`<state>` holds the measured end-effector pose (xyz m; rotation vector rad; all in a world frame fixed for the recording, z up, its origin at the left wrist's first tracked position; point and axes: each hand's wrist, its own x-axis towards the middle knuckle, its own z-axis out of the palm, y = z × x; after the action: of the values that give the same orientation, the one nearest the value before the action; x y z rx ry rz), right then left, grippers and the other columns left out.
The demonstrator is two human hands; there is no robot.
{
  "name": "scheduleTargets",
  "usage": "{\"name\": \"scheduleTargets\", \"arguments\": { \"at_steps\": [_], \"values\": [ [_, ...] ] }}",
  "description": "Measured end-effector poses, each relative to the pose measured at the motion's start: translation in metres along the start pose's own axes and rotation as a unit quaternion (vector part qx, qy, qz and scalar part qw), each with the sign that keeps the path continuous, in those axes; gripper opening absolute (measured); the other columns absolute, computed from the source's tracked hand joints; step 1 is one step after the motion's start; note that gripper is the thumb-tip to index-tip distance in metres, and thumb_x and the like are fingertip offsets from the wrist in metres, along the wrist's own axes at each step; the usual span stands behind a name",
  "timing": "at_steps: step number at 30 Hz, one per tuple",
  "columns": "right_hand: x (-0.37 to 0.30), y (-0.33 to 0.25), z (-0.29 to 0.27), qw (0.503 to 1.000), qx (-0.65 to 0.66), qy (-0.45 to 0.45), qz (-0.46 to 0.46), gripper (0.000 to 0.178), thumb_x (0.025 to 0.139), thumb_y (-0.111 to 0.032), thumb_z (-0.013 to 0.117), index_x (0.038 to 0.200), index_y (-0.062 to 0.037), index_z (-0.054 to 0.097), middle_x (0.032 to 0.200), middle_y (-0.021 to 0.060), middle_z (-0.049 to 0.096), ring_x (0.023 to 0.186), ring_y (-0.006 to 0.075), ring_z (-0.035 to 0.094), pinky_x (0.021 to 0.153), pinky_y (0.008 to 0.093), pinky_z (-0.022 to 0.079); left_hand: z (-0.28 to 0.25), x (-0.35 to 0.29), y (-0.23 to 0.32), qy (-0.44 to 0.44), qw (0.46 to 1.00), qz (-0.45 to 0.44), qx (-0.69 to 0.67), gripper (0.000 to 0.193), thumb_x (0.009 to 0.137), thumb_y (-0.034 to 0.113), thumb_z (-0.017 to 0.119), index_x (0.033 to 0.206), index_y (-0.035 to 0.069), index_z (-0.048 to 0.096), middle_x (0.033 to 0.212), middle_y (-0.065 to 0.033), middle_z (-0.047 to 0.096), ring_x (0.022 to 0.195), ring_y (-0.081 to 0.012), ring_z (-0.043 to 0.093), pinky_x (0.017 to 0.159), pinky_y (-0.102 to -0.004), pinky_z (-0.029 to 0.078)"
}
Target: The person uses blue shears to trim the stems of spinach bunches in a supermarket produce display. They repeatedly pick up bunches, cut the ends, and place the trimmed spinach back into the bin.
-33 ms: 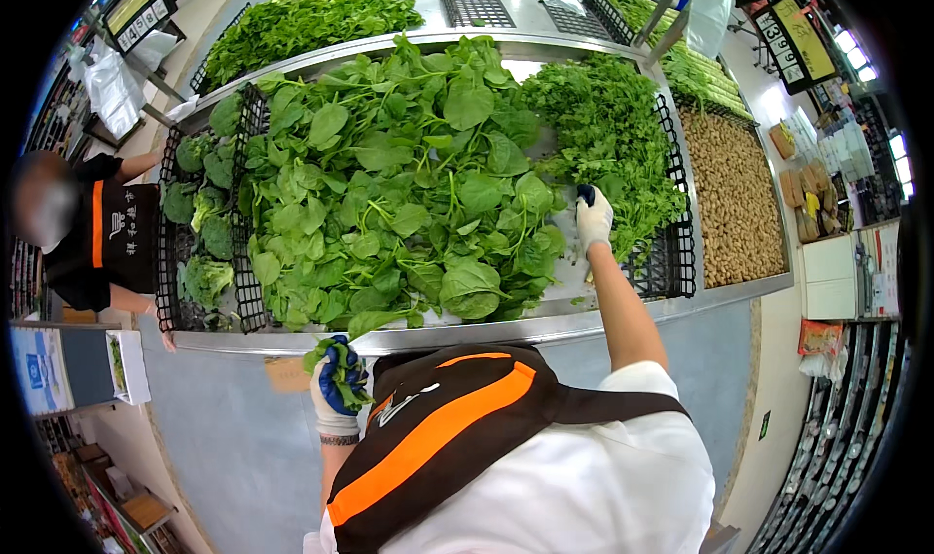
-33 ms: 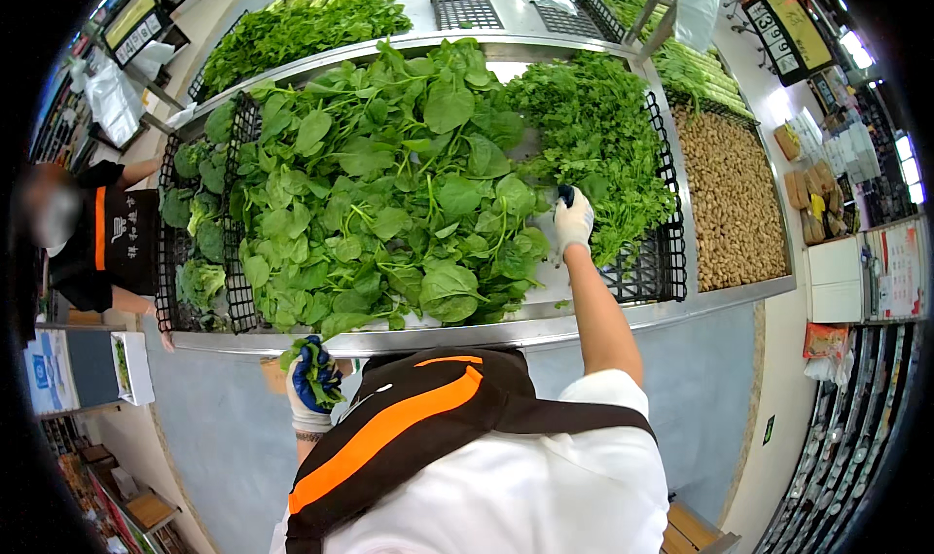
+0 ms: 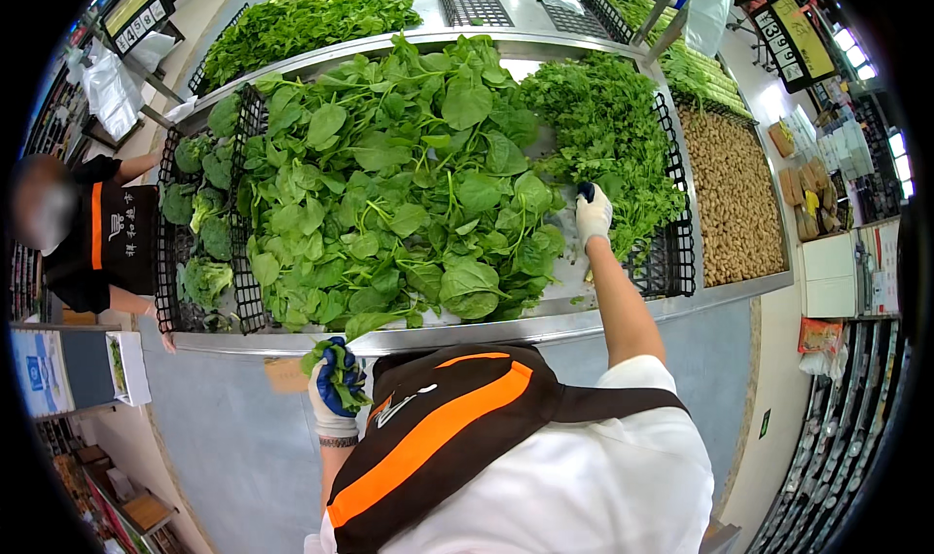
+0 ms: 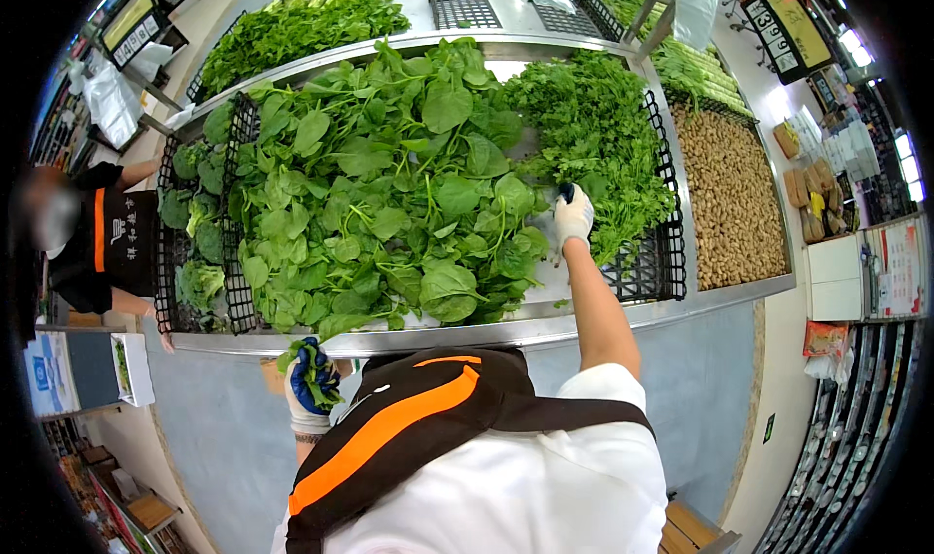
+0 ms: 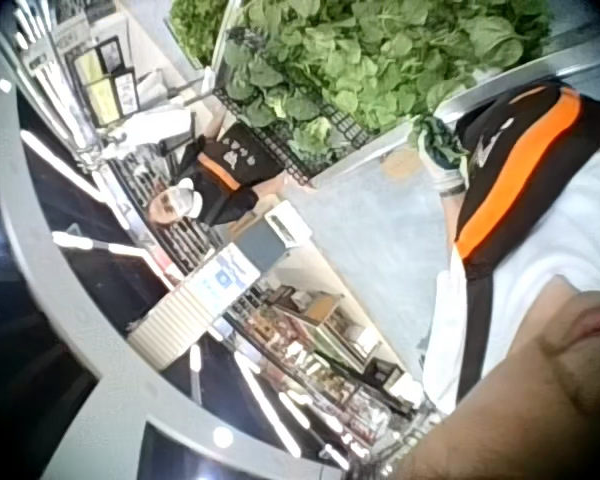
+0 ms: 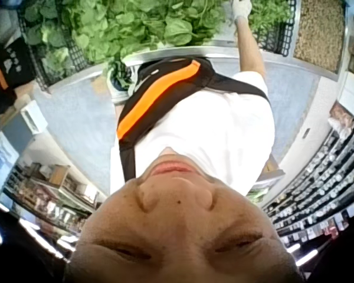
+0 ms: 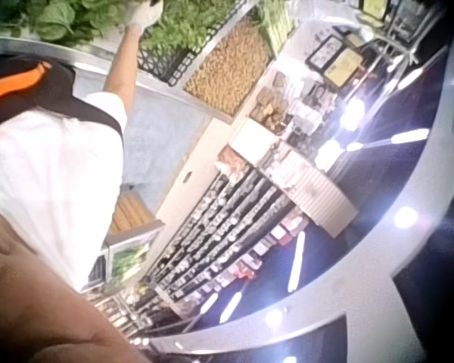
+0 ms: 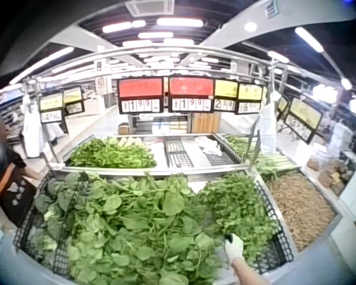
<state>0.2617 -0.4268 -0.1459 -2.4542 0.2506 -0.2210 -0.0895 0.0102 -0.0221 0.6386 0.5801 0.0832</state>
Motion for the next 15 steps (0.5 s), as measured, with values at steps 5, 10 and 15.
{"name": "scheduleTargets", "arguments": {
  "at_steps": [5,10,15],
  "values": [
    [0.025,0.002,0.034,0.986,-0.156,-0.035,-0.054,0.036,0.084,-0.021,0.063,0.119,-0.0134,0.063,0.122,0.0133,0.062,0.112,0.0317,0.058,0.095,0.0408,0.047,-0.008,-0.008,0.004,0.057,0.997,0.009,0.042,0.034,0.096,0.03,0.054,0.119,0.005,0.055,0.08,-0.0038,0.053,0.06,-0.0135,0.045,0.052,-0.0263,0.036],
    [0.036,-0.022,0.045,0.958,-0.231,-0.121,-0.118,0.041,0.094,-0.018,0.046,0.134,-0.0101,0.052,0.132,0.0135,0.056,0.121,0.0287,0.054,0.101,0.0391,0.042,-0.047,-0.026,-0.003,0.105,0.991,0.02,0.079,0.032,0.094,0.032,0.054,0.115,0.01,0.061,0.094,-0.0026,0.064,0.08,-0.0162,0.059,0.073,-0.0297,0.05],
    [0.044,0.008,0.083,0.944,-0.271,-0.099,-0.16,0.048,0.094,-0.004,0.046,0.142,-0.0015,0.039,0.118,0.0192,0.063,0.104,0.0323,0.063,0.085,0.0397,0.051,-0.007,-0.003,0.007,0.154,0.987,0.043,-0.032,0.032,0.094,0.02,0.057,0.121,0.004,0.06,0.095,-0.0081,0.068,0.08,-0.0195,0.067,0.065,-0.0314,0.056]
  ]
}}
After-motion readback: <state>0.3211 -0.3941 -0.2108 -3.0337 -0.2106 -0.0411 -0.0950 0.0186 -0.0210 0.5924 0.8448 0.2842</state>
